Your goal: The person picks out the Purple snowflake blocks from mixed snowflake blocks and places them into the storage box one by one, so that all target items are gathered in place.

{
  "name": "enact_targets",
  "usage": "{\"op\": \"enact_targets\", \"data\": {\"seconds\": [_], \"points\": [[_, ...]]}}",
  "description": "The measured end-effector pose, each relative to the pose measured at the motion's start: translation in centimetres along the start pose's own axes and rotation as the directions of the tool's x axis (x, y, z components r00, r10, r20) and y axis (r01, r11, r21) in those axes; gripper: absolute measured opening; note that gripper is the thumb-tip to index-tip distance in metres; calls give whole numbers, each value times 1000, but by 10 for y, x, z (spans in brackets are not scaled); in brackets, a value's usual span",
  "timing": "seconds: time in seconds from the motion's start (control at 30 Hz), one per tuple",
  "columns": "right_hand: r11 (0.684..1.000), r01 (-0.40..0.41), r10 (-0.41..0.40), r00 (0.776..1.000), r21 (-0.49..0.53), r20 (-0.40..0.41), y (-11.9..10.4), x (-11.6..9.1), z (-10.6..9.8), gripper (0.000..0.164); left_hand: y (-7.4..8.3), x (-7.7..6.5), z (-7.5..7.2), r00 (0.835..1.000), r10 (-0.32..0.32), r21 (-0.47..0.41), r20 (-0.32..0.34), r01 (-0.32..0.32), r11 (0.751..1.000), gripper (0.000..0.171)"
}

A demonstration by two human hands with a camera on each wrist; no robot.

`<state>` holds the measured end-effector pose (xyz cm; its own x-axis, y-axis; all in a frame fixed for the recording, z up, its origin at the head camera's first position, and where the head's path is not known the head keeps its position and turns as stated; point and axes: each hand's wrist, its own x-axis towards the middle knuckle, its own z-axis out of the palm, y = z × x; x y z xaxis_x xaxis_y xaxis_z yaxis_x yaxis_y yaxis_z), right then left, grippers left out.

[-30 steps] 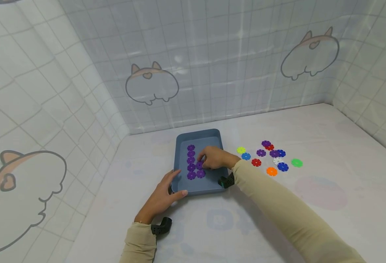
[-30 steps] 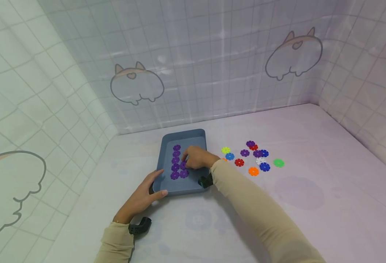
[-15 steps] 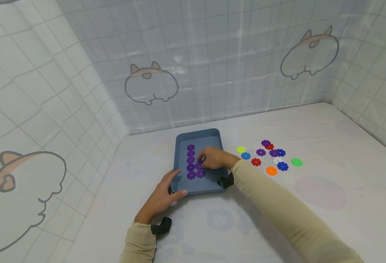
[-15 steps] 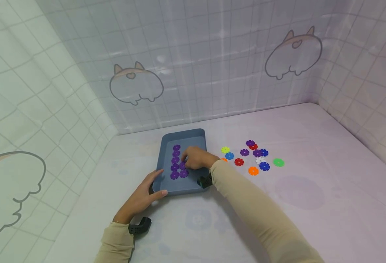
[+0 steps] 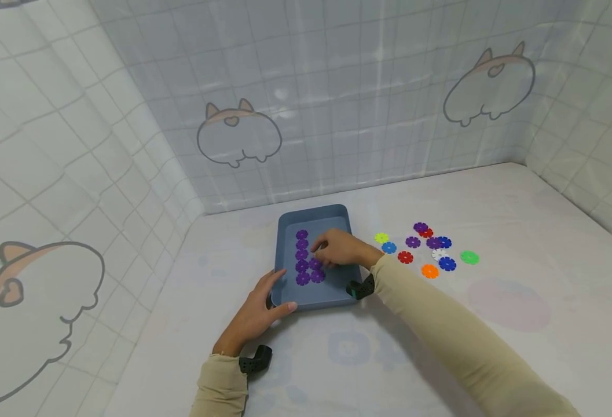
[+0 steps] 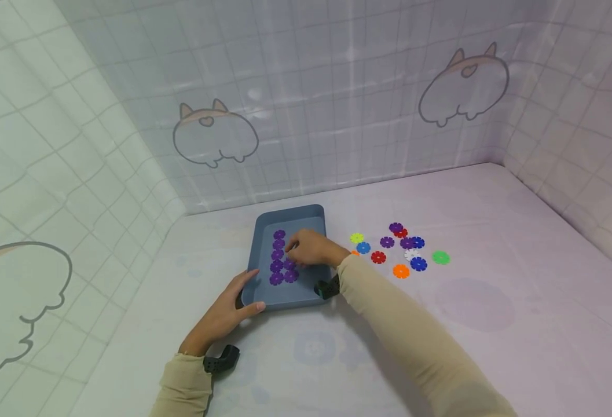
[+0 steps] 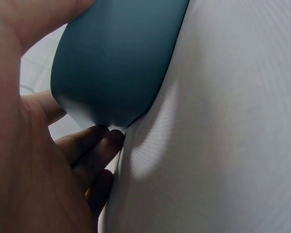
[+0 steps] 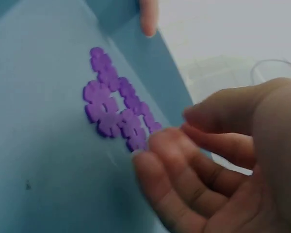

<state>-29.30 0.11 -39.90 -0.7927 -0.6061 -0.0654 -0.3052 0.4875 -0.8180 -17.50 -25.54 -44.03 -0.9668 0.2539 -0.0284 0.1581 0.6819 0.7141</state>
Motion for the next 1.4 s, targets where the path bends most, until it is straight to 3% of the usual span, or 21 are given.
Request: {"op": "enact_targets", "data": {"seconds": [0.13, 0.47, 0.8, 1.0, 1.2, 1.4], "points": [[987, 28, -17, 997, 160, -70, 2, -8, -3, 32, -1, -1, 1, 1000, -2, 0, -4, 2, 1000, 82], [966, 70, -15, 976, 248, -218, 3, -36, -9, 24, -4, -4, 0, 1000, -13, 13, -17, 13, 1000, 81], [960, 42, 31, 967, 277, -254, 23, -64, -27, 30, -5, -3, 1, 1000, 11, 19, -18, -11, 1000, 81], [976, -16, 76, 961, 219, -267, 36, -80, -45, 34, -4, -2, 1, 1000, 11, 18, -15, -11, 1000, 82], [970, -62, 127, 953, 235, -275, 51, -101, -62, 34, -3, 0, 2, 1000, 13, 12, -9, -13, 1000, 82], [978, -72, 130, 941, 194, -311, 67, -112, -74, 36, -3, 0, 2, 1000, 12, 10, -6, -12, 1000, 82]]}}
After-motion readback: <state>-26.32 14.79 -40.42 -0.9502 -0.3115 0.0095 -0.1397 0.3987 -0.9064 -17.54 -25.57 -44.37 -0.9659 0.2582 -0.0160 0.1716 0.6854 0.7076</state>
